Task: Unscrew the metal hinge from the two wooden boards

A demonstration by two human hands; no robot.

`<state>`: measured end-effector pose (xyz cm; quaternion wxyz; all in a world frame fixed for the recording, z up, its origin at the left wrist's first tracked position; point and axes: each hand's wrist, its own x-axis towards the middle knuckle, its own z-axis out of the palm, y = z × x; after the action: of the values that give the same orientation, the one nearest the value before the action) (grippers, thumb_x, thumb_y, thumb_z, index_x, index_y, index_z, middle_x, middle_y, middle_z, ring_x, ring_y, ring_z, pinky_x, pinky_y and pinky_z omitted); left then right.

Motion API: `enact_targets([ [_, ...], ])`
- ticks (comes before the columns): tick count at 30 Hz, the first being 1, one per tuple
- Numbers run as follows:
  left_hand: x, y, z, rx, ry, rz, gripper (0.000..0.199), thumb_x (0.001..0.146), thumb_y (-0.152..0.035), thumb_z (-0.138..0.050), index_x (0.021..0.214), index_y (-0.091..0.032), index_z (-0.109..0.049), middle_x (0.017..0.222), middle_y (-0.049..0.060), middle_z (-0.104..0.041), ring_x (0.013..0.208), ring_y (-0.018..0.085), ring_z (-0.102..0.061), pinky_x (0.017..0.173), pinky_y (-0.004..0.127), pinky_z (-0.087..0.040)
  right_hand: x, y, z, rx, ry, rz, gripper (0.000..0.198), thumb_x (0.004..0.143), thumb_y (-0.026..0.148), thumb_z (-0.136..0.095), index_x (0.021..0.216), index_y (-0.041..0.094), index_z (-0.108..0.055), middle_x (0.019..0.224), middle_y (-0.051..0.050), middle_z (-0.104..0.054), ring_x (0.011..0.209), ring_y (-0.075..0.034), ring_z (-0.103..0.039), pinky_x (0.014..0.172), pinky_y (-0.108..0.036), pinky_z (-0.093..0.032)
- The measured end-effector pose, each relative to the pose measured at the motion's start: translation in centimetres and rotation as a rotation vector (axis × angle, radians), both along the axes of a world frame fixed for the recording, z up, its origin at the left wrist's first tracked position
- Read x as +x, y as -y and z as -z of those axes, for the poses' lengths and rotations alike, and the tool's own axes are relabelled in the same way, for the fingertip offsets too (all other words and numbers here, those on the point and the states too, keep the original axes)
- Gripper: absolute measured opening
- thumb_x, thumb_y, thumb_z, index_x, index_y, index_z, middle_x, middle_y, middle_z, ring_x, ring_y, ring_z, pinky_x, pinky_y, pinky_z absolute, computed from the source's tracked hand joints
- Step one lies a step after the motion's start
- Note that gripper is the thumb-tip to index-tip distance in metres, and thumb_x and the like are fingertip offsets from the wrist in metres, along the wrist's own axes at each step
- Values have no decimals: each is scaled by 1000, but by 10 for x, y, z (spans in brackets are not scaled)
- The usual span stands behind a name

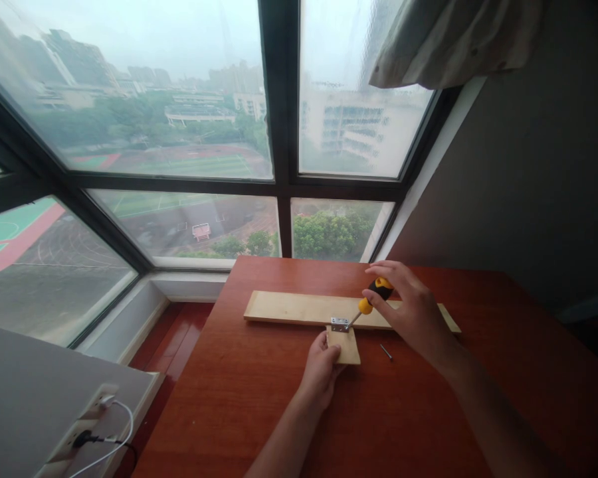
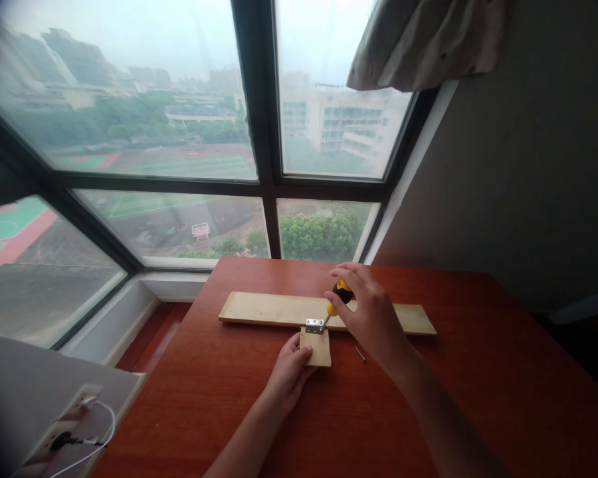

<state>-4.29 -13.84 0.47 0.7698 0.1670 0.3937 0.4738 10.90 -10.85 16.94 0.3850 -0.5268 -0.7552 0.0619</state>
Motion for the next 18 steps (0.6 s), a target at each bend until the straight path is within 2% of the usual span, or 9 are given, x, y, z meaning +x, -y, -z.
enact_targets([
  [5, 0, 0, 1, -5, -11, -4, 41, 60, -14, -66, 100, -16, -62, 97, 9, -67, 84, 20, -62, 74, 31, -50, 0, 4, 1, -61, -87, -37, 45, 77, 12, -48, 120, 24, -49, 116, -8, -59, 107, -23, -59, 91, -38, -49],
  [7, 0, 0, 2, -8, -7, -7, 41, 59, -14, -67, 100, -16, -62, 98, 9, -66, 85, 21, -62, 74, 31, -50, 1, 5, 3, -65, -63, -43, 44, 77, 13, -48, 119, 24, -49, 116, -8, -60, 108, -23, -58, 92, -39, -48],
  [11, 2, -1, 2, -15, -21, -10, 41, 60, -13, -65, 100, -16, -62, 98, 9, -67, 83, 20, -62, 72, 29, -51, 4, 1, 4, -25, 82, 37, 30, 84, 25, -51, 114, 25, -52, 114, -8, -61, 104, -25, -60, 90, -40, -48],
  [13, 2, -1, 3, -14, -31, -10, 40, 60, -12, -64, 100, -16, -61, 96, 9, -67, 80, 19, -61, 71, 29, -51, 5, 0, 3, -30, 108, 31, 27, 86, 26, -51, 113, 25, -53, 114, -7, -61, 103, -24, -60, 90, -39, -48],
  [18, 1, 0, 3, -11, -43, -8, 40, 62, -13, -63, 102, -15, -61, 94, 9, -67, 78, 18, -61, 70, 29, -51, 4, 5, -5, -72, 48, -71, 44, 79, 13, -48, 121, 25, -47, 120, -7, -56, 109, -21, -58, 95, -36, -46],
])
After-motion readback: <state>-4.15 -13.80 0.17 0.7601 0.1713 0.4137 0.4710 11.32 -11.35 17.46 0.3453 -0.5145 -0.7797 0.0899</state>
